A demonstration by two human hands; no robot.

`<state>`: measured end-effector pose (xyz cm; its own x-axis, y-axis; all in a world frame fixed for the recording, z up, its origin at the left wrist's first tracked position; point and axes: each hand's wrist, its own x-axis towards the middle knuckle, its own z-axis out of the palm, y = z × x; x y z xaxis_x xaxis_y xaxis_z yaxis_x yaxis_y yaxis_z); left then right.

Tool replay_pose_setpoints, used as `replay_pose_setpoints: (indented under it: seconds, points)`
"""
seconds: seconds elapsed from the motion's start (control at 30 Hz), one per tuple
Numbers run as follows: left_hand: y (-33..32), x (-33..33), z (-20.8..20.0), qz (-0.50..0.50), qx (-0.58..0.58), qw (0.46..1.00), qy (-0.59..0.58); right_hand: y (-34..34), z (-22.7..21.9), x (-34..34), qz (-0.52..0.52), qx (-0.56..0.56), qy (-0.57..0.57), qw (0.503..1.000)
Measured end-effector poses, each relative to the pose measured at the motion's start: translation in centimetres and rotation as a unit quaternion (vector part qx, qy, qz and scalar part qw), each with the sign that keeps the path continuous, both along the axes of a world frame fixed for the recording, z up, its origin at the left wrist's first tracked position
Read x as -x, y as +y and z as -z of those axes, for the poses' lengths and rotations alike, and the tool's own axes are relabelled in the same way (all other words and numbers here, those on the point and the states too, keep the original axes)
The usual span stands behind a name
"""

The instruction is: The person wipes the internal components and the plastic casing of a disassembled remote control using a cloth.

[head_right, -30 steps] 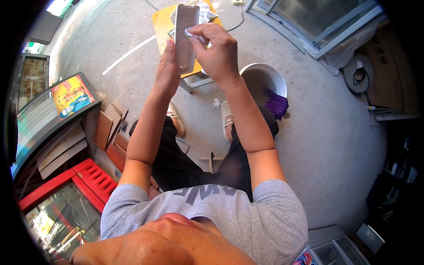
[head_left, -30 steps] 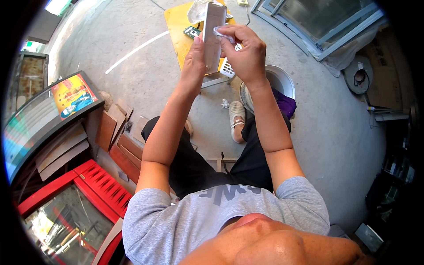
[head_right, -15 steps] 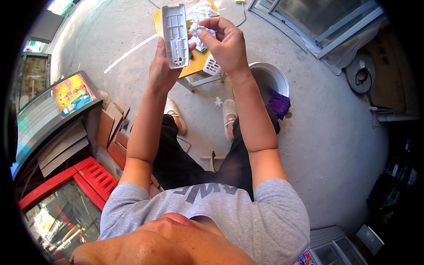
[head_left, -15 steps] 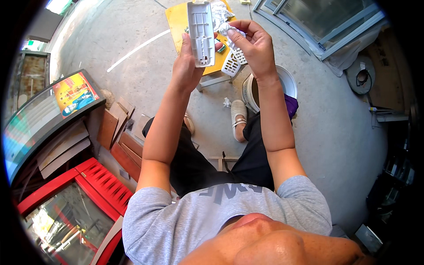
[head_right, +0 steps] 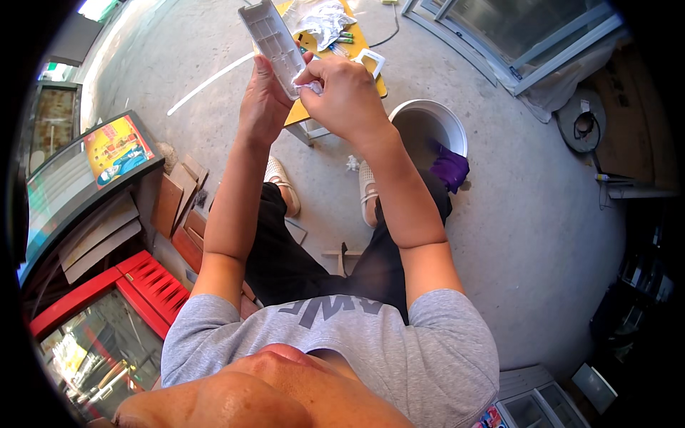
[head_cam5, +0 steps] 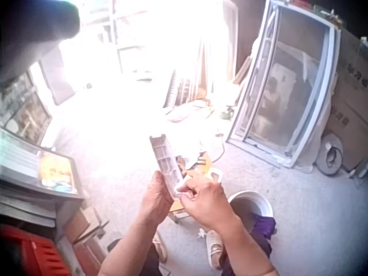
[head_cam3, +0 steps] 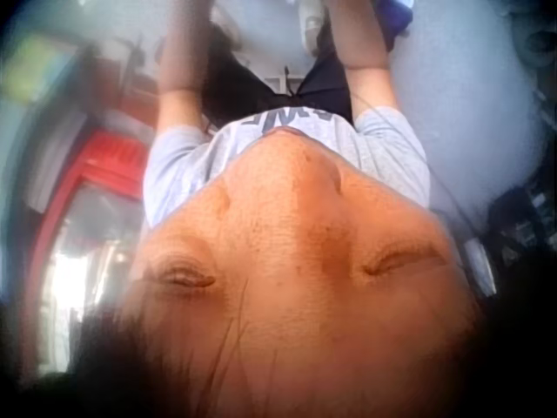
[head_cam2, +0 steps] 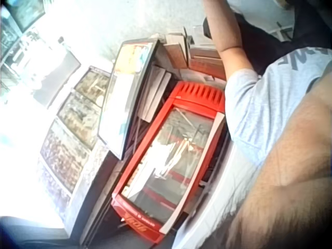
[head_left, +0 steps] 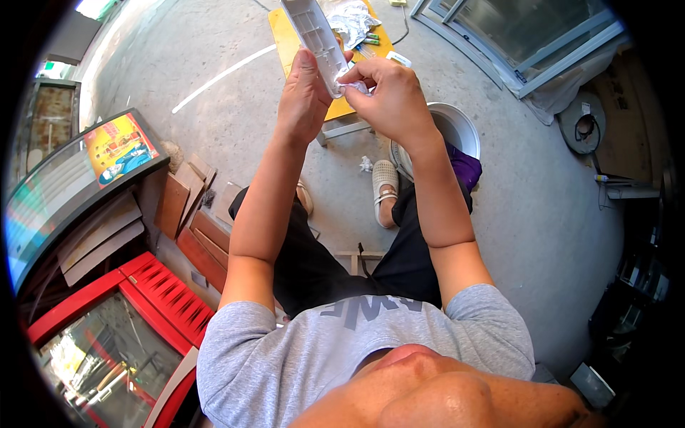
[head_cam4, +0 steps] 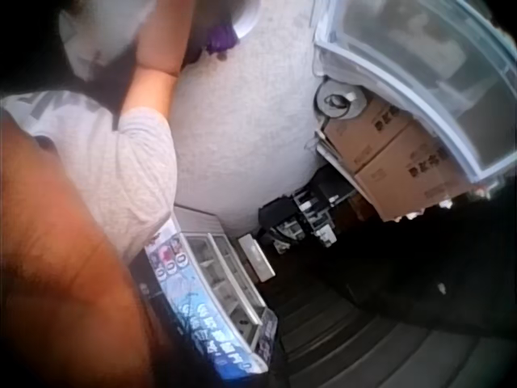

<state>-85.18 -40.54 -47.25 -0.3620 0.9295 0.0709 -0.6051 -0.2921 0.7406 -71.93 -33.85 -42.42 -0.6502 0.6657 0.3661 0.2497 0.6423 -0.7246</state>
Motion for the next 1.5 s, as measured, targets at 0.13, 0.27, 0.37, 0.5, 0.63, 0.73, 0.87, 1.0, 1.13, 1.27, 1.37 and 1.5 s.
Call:
replay_pose_setpoints:
  seconds: [0.13,0.27,0.37,0.5,0.63,0.73,0.87,1.0,1.13,1.27,1.37,1.5]
  points:
    - [-0.2,-0.5,-1.2,0.035,0.004,0.998,-0.055,0.2,-0.9,0.2,0.013,0.017,0.109,0.994]
    - [-0.3,-0.2,0.1,0.077,0.008,0.996,-0.037,0.2,0.2,0.7,-0.048,-0.058,0.105,0.992]
    - [-0.4,0.4,-0.2,0.071,0.010,0.996,-0.057,0.1,-0.3,0.0,-0.103,-0.038,0.048,0.993]
    - [-0.6,0.4,-1.0,0.086,0.036,0.991,-0.094,0.1,-1.2,-0.4,-0.090,0.031,0.017,0.995]
    - [-0.6,0.9,-0.7,0.183,-0.048,0.963,-0.193,-0.2,-1.0,0.3,-0.015,0.075,0.115,0.990]
    - [-0.5,0.9,-0.2,0.207,-0.067,0.952,-0.213,-0.4,-0.5,1.0,-0.005,-0.024,0.143,0.989]
    - [-0.6,0.7,0.2,0.219,-0.065,0.942,-0.246,-0.7,-0.1,1.0,-0.029,-0.069,0.119,0.990]
    - [-0.5,-0.2,-0.6,0.117,0.020,0.981,-0.155,-1.0,0.6,1.3,-0.025,-0.100,0.111,0.988]
    - [-0.4,0.4,-0.3,0.074,0.021,0.994,-0.084,-0.9,1.0,1.7,-0.052,-0.058,0.114,0.990]
    - [-0.6,0.8,-0.8,0.085,0.008,0.992,-0.096,-1.0,1.3,1.8,-0.057,0.119,0.109,0.985]
    - [-0.5,0.9,-1.1,0.087,-0.003,0.987,-0.138,0.0,1.5,1.9,-0.057,0.161,0.235,0.957]
    - [-0.7,1.1,-1.5,0.086,-0.010,0.985,-0.152,-1.6,0.4,1.6,-0.021,-0.012,0.117,0.993]
